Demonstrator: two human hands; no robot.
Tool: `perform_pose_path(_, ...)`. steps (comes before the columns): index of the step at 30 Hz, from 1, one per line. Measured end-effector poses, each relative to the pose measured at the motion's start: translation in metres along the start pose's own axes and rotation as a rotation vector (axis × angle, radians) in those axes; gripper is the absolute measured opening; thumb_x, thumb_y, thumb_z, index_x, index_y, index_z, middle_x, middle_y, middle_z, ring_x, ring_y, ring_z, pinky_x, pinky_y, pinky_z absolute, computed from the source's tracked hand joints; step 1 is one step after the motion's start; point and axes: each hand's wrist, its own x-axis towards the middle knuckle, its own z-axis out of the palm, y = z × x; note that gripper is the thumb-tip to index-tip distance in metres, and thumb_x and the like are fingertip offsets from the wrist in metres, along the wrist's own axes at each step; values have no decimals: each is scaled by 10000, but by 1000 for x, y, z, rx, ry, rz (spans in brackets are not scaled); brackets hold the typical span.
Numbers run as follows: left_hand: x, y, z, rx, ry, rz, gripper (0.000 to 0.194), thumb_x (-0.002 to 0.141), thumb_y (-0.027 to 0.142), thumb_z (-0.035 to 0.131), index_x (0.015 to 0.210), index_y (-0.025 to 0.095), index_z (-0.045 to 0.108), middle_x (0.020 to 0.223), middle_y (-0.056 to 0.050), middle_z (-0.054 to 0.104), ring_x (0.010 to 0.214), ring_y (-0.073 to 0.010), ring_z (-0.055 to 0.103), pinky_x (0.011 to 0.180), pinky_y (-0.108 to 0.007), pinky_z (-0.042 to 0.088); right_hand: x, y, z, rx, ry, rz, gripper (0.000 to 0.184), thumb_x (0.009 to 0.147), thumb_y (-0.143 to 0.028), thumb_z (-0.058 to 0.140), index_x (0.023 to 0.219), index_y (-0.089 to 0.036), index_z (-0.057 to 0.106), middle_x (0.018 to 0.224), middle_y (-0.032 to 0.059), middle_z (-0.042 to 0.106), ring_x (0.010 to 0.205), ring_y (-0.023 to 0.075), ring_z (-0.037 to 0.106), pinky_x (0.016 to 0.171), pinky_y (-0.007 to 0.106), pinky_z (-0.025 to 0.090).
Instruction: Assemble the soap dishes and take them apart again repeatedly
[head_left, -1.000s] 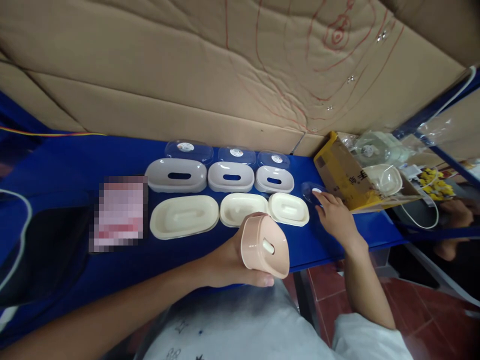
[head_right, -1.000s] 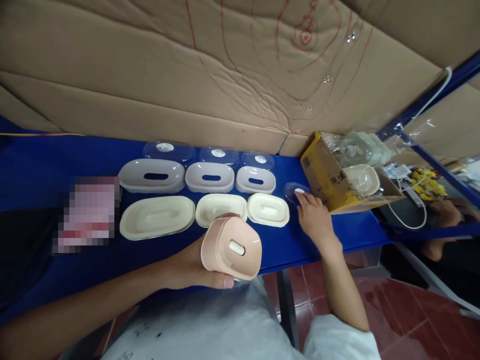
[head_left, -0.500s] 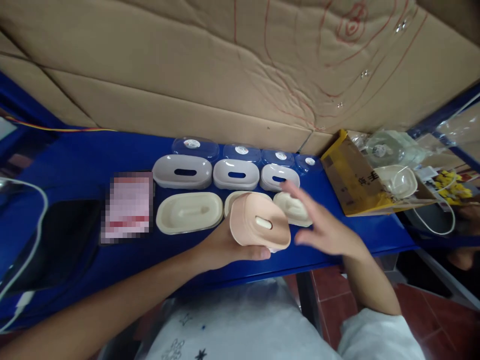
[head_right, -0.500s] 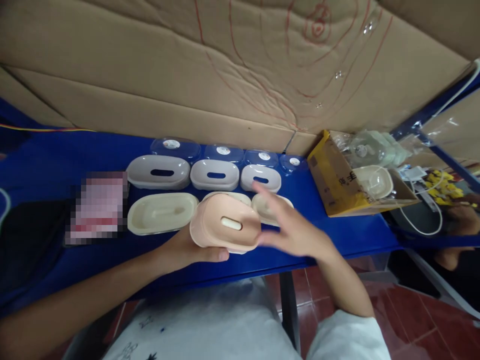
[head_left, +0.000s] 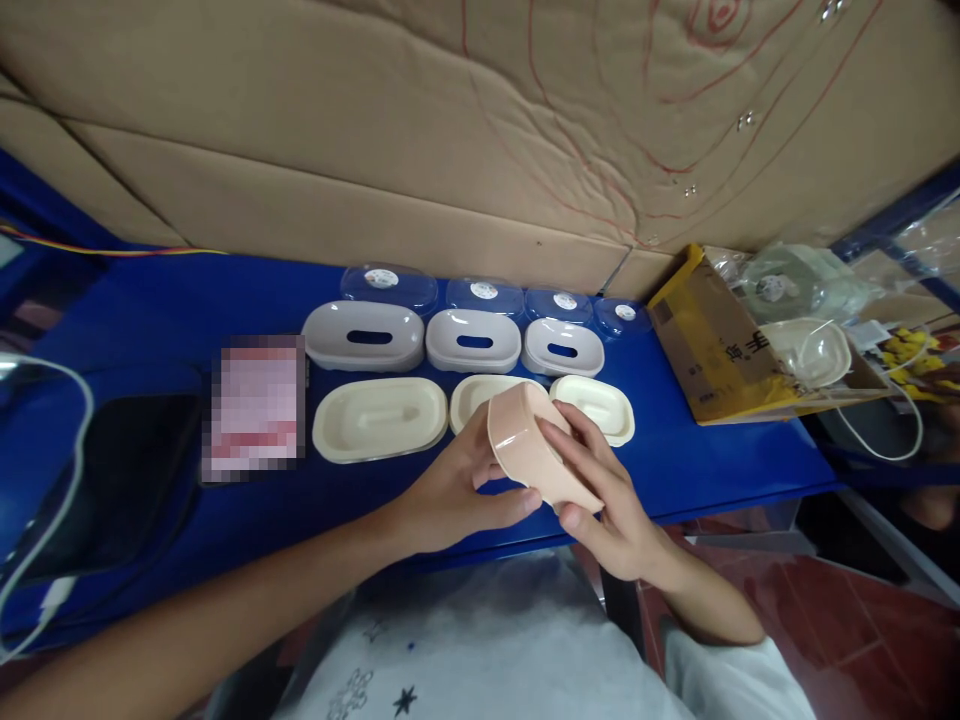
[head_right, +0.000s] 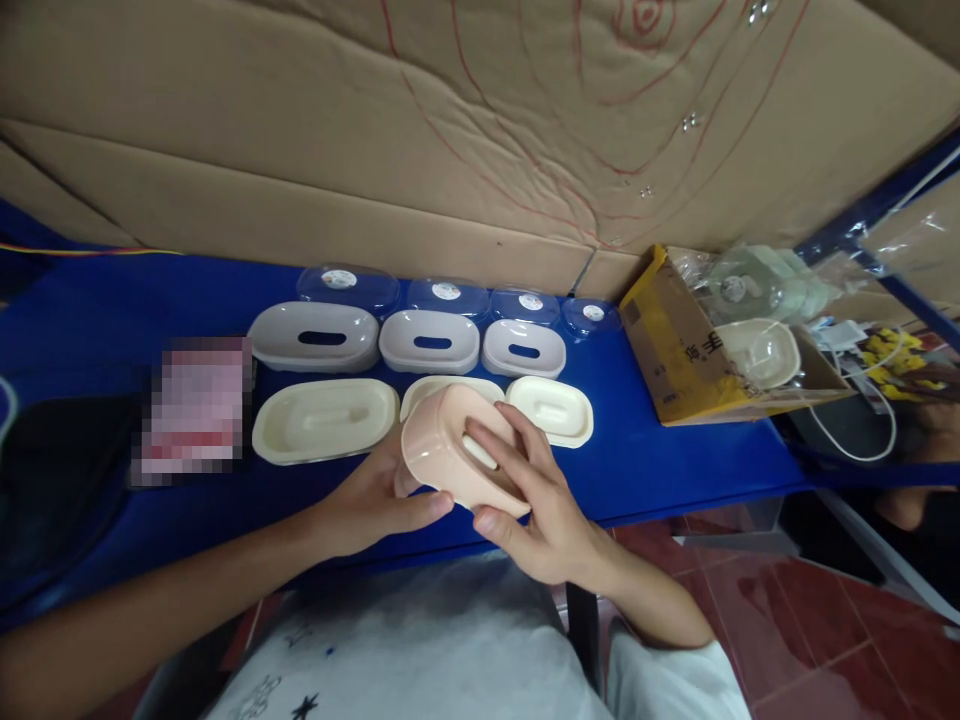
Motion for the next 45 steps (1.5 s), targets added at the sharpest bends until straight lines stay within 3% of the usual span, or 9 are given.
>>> perform_pose_path(7, 0, 2, 4, 96, 76, 67, 685, 953, 349, 848, 1567, 246, 563, 1485, -148, 717, 1336, -328, 731, 1089, -448, 630, -5, 8, 24, -65, 132, 21, 643, 1106, -549, 560, 1721, -445, 402, 1851, 28, 269, 1683, 396, 324, 1330, 658, 357)
perform_pose_path(13, 4, 15, 2, 121, 99, 49, 300, 965, 411, 847, 1144, 175, 796, 1105, -93, 866, 1064, -263, 840, 976, -387, 687, -8, 9, 26, -283, 244, -5, 684, 1093, -539, 577, 1737, -439, 366, 1872, 34, 193, 1676, 447, 301, 1288, 740, 359)
perform_pose_path(17, 5, 23, 5, 75, 110, -30, 291, 938, 435, 879, 1037, 166, 828, 952, -59, 863, 888, -205, 843, 829, -312, 721, -12, 16, 25, -258, 254, 9, 669, 1095, -531, 568, 1730, -428, 388, 1868, 43, 215, 1673, 453, 308, 1282, 757, 351)
perform_pose_path(22, 6, 27, 3, 14, 284, -64, 283, 890, 422, 928, 906, 162, 817, 836, -38, 828, 808, -184, 824, 700, -259, 716, -15, 16, 32, -234, 306, 39, 637, 1110, -525, 502, 1730, -434, 389, 1875, 25, 205, 1664, 451, 331, 1261, 769, 367)
perform_pose_path(26, 7, 26, -1, -105, 191, -16, 343, 831, 460, 968, 911, 170, 801, 809, -10, 771, 677, -160, 748, 575, -282, 696, -11, 6, 37, -335, 324, -15, 714, 1074, -505, 551, 1749, -465, 323, 1893, -15, 91, 1674, 493, 285, 1246, 806, 341)
perform_pose_path(29, 7, 23, -2, -81, 137, 40, 339, 849, 440, 959, 883, 159, 771, 840, -26, 768, 702, -153, 740, 658, -283, 681, -10, 3, 40, -399, 349, -15, 792, 1046, -448, 583, 1769, -458, 261, 1896, -22, 49, 1686, 510, 241, 1245, 816, 332)
perform_pose_path(32, 6, 18, -2, 6, 165, 51, 328, 860, 424, 954, 908, 165, 759, 832, -29, 769, 768, -161, 749, 773, -291, 648, -10, 5, 41, -437, 341, -16, 838, 1019, -432, 607, 1773, -457, 244, 1897, -23, 22, 1680, 526, 243, 1233, 818, 341)
perform_pose_path(39, 6, 17, -1, 41, 111, 53, 344, 897, 462, 907, 895, 172, 724, 834, -30, 763, 773, -167, 748, 774, -305, 629, -8, 6, 43, -456, 361, -32, 843, 1009, -459, 638, 1767, -462, 269, 1895, -27, 18, 1641, 567, 288, 1196, 845, 348)
perform_pose_path(45, 9, 19, 3, -13, 249, 65, 282, 826, 271, 895, 770, 194, 629, 740, 33, 692, 690, -137, 707, 696, -267, 609, -21, 15, 45, -370, 342, 14, 766, 1033, -531, 575, 1752, -452, 323, 1885, -4, 121, 1659, 574, 254, 1183, 869, 375)
